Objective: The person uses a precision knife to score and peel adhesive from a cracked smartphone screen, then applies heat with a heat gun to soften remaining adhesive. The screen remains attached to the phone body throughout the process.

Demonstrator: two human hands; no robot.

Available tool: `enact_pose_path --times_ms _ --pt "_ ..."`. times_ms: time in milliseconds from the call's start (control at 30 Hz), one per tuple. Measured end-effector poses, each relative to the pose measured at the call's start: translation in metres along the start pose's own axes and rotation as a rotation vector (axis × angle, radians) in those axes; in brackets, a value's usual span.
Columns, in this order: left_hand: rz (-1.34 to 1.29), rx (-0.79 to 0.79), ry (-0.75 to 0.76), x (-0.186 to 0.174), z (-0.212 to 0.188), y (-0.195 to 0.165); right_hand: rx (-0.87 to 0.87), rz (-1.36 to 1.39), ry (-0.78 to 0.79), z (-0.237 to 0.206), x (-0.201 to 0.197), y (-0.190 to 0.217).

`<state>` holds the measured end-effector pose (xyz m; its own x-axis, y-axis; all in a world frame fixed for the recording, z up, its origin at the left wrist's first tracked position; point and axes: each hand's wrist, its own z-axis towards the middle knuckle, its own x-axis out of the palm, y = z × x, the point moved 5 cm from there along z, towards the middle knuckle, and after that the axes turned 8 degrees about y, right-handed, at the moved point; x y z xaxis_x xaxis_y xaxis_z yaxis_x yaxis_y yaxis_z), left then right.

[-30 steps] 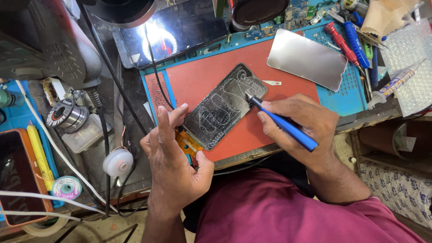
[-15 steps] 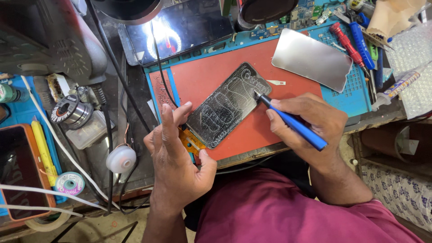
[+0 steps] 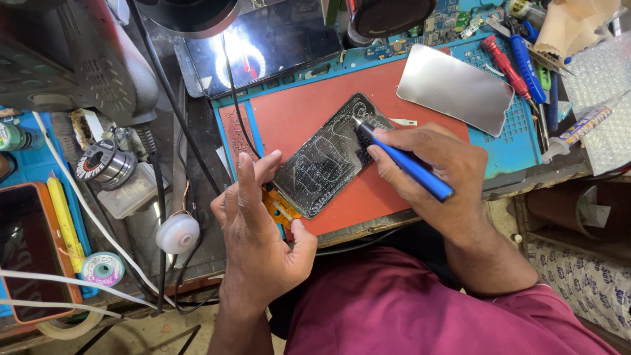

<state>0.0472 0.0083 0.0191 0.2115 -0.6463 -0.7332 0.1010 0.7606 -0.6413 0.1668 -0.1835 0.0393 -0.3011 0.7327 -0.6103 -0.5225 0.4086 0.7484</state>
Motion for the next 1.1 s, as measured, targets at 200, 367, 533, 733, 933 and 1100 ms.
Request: enact_pose_path --times_ms 200,367,533,733,933,1100 --pt "0.001 0.001 -0.004 0.000 -0.001 0.000 -0.006 0.037 0.016 0.009 0.005 0.001" --pt "0.001 0.001 -0.004 0.001 -0.001 0.001 -0.031 -0.013 0.057 0.009 0.006 0.002" --pt "-0.010 -0.006 -0.007 0.001 -0.001 0.001 -0.068 -0.002 0.038 0.006 0.004 0.001" --pt "-0.007 -0.008 -0.006 0.001 -0.001 0.000 -0.039 0.038 0.075 0.003 0.003 -0.002" --pt "-0.010 -0.007 -0.010 0.000 -0.002 -0.001 -0.077 0.003 0.054 0.003 0.002 0.000" --pt "-0.012 -0.011 -0.016 0.000 -0.002 0.000 -0.040 -0.015 0.027 -0.001 -0.002 -0.001"
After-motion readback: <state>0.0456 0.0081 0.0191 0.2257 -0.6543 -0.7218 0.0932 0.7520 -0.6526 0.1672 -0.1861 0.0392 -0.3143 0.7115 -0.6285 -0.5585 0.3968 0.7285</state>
